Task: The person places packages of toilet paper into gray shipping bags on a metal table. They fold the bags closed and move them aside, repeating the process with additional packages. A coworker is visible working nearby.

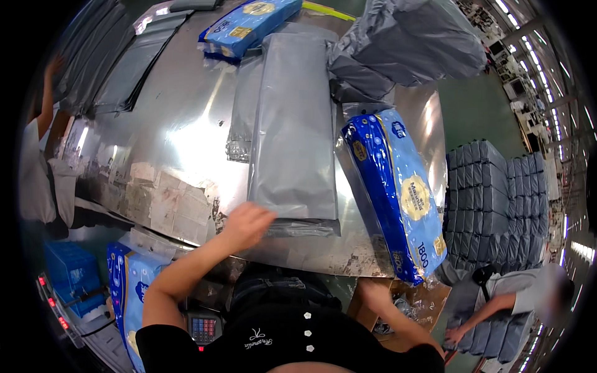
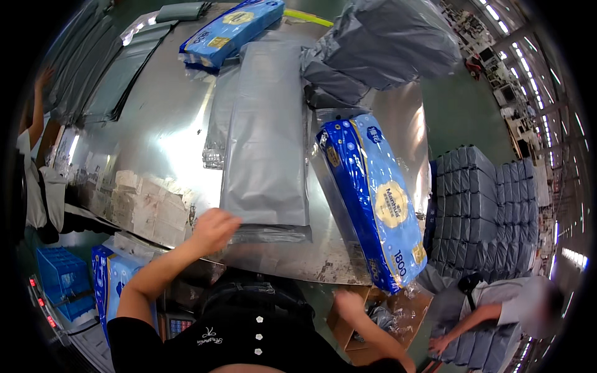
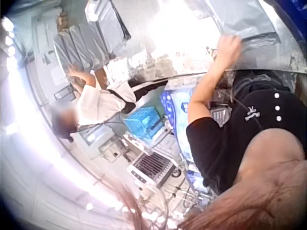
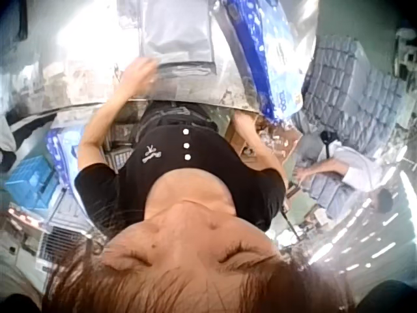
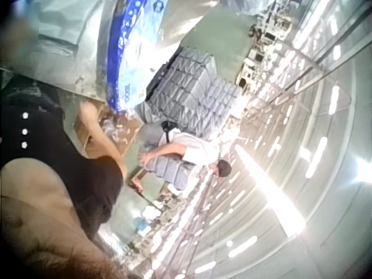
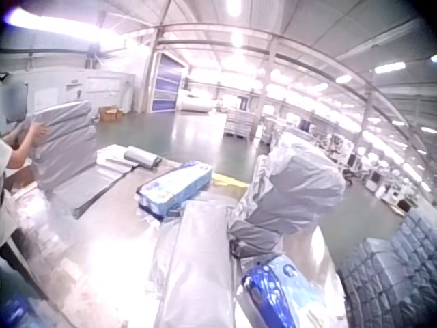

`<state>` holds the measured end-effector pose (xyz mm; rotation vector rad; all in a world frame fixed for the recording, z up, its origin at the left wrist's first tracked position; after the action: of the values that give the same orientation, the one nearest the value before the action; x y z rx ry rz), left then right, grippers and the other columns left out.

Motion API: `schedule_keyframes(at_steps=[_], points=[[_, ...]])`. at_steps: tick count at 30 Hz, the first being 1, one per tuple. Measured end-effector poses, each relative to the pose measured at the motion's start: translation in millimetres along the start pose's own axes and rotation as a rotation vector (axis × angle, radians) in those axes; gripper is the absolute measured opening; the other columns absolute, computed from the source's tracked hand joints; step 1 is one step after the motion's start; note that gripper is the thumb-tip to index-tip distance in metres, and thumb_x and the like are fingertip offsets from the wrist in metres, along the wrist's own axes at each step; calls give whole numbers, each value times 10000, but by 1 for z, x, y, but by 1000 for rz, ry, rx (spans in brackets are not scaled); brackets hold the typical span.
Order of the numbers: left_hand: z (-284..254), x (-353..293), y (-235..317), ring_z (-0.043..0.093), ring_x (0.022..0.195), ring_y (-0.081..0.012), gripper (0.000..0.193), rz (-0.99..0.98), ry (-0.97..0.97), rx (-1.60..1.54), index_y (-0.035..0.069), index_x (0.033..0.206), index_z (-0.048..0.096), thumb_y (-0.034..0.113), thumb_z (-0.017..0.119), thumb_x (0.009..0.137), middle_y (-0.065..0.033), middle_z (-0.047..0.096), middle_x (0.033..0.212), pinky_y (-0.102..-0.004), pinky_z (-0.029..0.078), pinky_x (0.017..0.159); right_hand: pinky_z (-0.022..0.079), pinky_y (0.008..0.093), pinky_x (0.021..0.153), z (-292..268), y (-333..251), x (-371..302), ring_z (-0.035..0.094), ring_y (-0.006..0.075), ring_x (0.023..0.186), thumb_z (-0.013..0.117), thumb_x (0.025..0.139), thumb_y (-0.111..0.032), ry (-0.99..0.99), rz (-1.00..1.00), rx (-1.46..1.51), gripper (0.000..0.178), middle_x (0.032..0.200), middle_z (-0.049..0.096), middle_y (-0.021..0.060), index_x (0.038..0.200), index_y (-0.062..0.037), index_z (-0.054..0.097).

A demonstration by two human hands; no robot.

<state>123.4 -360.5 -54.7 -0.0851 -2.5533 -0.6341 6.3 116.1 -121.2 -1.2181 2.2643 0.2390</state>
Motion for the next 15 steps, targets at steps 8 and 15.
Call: schedule_keyframes(at_steps=[8,15], points=[[112,-24,-101,598,1019,-239,309,257,-648,321,51,1108,583,159,559,820,-78,578,1117,-332,504,838,421,351,800,-77,-165,233,525,246,878,546,750,-158,726,-501,-188,260,880,550,91,962,-18,600],[23,25,-74,645,879,-301,345,-476,-681,-670,60,1084,629,337,632,879,-134,682,948,-354,492,768,413,390,752,-177,-126,237,522,294,834,570,735,-66,816,-715,25,207,834,533,109,936,-17,575]])
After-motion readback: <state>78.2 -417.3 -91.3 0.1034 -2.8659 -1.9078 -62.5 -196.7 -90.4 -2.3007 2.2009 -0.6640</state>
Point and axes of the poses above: each hand's wrist, its own x-axis towards the middle knuckle, its own z-axis out of the palm, y = z × x, the point moved 1 cm from there along x, towards the middle knuckle
